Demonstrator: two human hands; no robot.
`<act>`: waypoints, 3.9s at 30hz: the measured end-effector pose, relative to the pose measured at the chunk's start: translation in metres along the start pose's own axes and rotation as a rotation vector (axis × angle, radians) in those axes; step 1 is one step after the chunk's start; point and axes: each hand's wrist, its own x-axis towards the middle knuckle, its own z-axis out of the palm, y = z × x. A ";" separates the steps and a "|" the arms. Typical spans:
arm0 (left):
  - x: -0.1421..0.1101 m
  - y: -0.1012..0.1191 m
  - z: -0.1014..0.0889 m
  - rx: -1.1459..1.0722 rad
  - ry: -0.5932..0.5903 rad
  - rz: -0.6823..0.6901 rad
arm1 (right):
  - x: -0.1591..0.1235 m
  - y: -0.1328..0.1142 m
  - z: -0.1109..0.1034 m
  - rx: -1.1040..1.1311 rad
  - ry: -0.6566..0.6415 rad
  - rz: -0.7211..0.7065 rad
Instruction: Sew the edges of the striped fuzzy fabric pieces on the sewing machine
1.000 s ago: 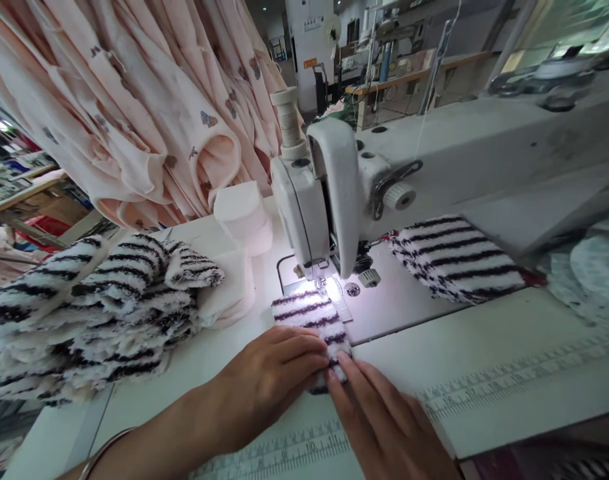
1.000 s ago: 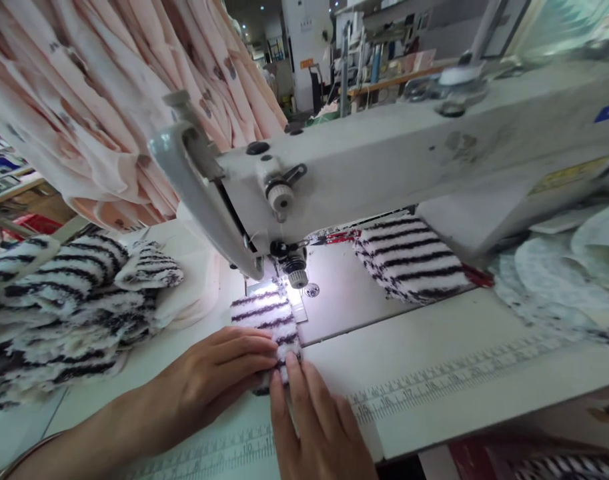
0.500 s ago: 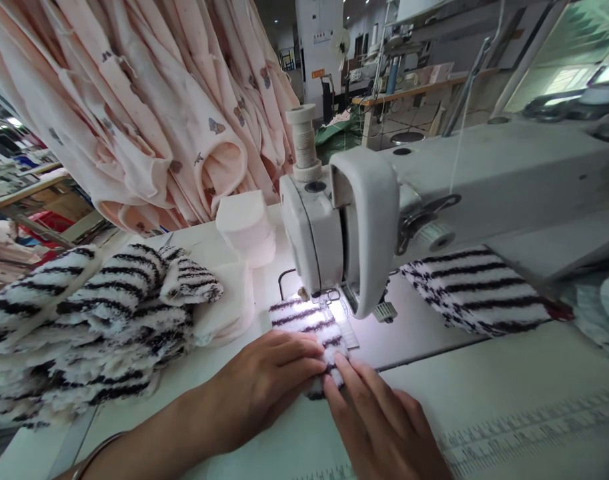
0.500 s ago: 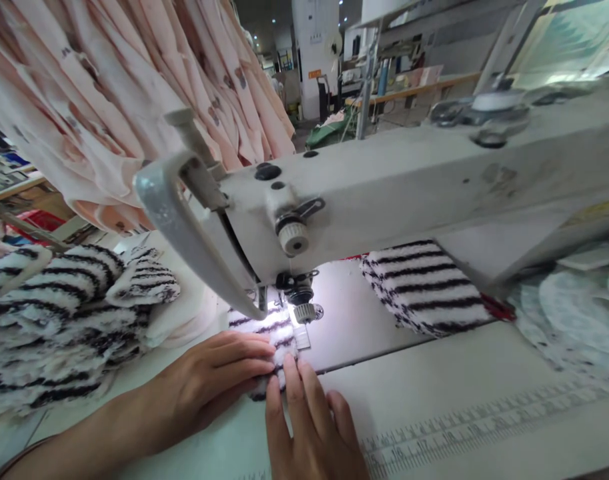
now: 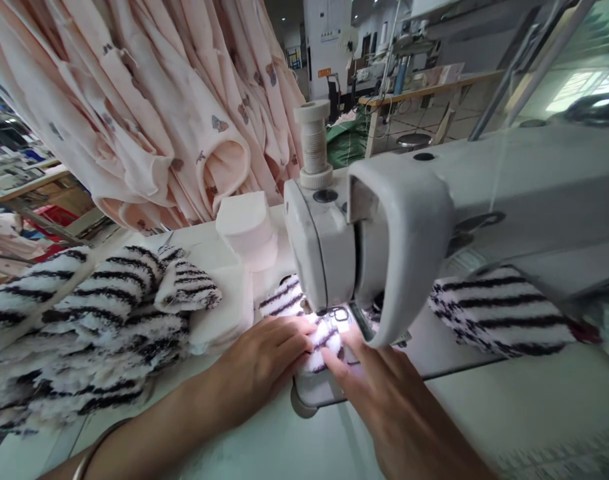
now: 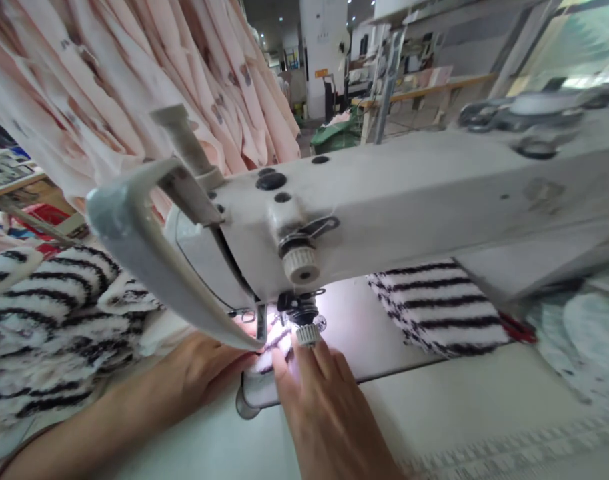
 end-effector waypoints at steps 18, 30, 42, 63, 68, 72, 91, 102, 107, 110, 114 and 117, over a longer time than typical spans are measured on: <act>0.008 -0.012 -0.003 0.013 -0.135 0.049 | -0.003 -0.009 0.007 -0.108 0.004 -0.039; 0.001 -0.006 -0.001 0.018 -0.142 -0.021 | -0.016 -0.001 0.008 -0.107 0.035 0.024; 0.004 -0.007 -0.002 -0.059 -0.131 0.020 | -0.005 -0.020 0.008 -0.083 0.036 0.009; 0.000 0.029 0.017 -0.121 0.058 -0.155 | -0.022 0.016 -0.016 -0.037 -0.107 0.086; -0.005 0.033 0.014 -0.130 -0.006 -0.103 | -0.049 0.010 -0.020 -0.052 -0.091 0.154; -0.009 0.033 0.018 -0.182 0.050 -0.123 | -0.054 0.007 -0.019 -0.051 -0.056 0.195; -0.016 0.036 0.021 -0.139 -0.033 -0.065 | -0.033 -0.013 -0.004 -0.142 0.019 0.068; -0.002 0.015 0.027 0.053 0.035 -0.074 | -0.001 0.009 0.001 -0.143 -0.012 0.042; 0.000 -0.003 0.034 0.162 0.135 -0.021 | 0.000 0.007 0.008 -0.131 0.006 0.110; 0.001 -0.010 0.035 0.174 0.180 0.024 | -0.008 0.002 0.007 -0.089 -0.022 0.148; 0.005 -0.009 0.028 0.193 0.183 0.015 | -0.021 -0.001 0.002 -0.032 -0.034 0.138; 0.006 -0.005 0.023 0.246 0.123 -0.038 | -0.030 -0.001 -0.001 -0.062 -0.036 0.127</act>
